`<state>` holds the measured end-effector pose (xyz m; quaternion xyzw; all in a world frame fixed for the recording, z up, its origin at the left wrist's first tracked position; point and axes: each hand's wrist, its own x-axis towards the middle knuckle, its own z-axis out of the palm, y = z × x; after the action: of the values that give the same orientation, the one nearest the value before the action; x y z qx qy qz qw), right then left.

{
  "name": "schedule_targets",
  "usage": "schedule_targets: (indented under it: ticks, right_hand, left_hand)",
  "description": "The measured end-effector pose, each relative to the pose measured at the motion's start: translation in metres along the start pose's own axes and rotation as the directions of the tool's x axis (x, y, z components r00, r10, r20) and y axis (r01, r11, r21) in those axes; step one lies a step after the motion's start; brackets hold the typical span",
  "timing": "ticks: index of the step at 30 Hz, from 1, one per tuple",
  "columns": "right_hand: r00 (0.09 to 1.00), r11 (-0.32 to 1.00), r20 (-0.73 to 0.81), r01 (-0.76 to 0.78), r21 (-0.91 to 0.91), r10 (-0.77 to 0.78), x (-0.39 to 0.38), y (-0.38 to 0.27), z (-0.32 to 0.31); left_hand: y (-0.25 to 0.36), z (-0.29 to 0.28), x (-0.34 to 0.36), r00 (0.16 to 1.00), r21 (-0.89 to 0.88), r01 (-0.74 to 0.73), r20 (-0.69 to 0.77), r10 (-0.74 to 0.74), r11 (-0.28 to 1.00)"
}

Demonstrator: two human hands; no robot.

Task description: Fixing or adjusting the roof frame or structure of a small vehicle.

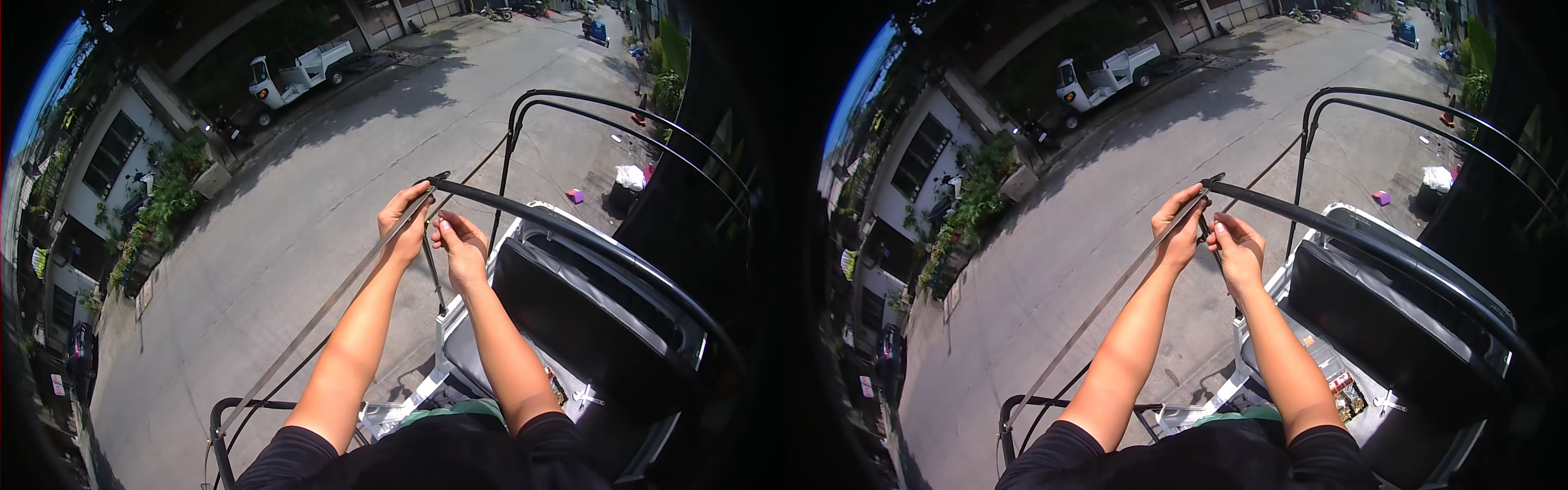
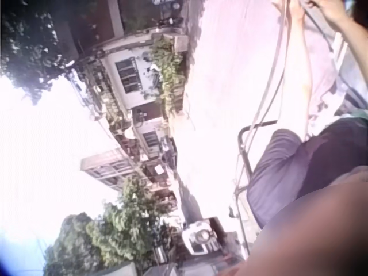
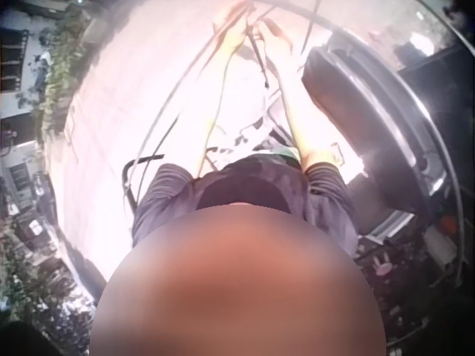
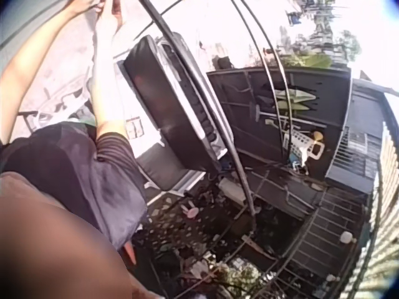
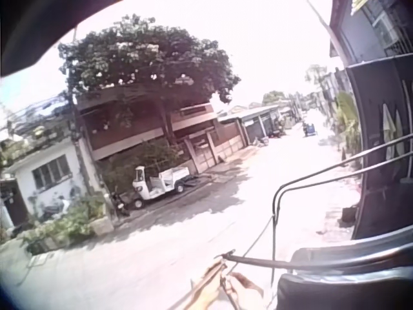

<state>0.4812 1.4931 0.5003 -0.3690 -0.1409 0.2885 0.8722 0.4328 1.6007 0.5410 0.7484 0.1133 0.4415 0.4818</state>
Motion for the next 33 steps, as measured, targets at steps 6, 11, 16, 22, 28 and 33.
schedule_targets:
  ticks: [6,11,16,22,28,33]
  right_hand:
    - [0.994,0.979,0.051,0.087,0.184,-0.098,0.025,-0.001,0.02]
    - [0.99,0.95,0.124,0.028,0.312,-0.07,0.033,0.004,0.014]
    - [0.991,0.955,0.114,0.032,0.294,-0.068,0.038,0.009,0.015]
    - [0.991,0.92,0.123,0.006,0.391,-0.058,0.038,0.014,0.019]
    - [0.999,0.875,0.027,-0.028,0.484,0.017,0.028,0.016,0.032]
    - [0.996,0.892,-0.033,0.091,0.442,-0.085,0.022,0.015,0.038]
  left_hand:
    - [0.013,0.003,-0.004,0.988,-0.191,0.152,0.007,-0.153,0.97]
    - [0.017,0.005,-0.002,0.971,-0.248,0.232,0.009,-0.237,0.941]
    - [0.013,0.001,0.0,0.982,-0.268,0.186,0.04,-0.182,0.945]
    - [0.009,-0.002,0.001,0.969,-0.263,0.248,0.059,-0.241,0.932]
    - [0.008,-0.005,0.0,0.973,-0.169,0.231,0.059,-0.224,0.958]
    - [0.007,-0.007,-0.003,0.977,-0.275,0.206,0.106,-0.183,0.939]
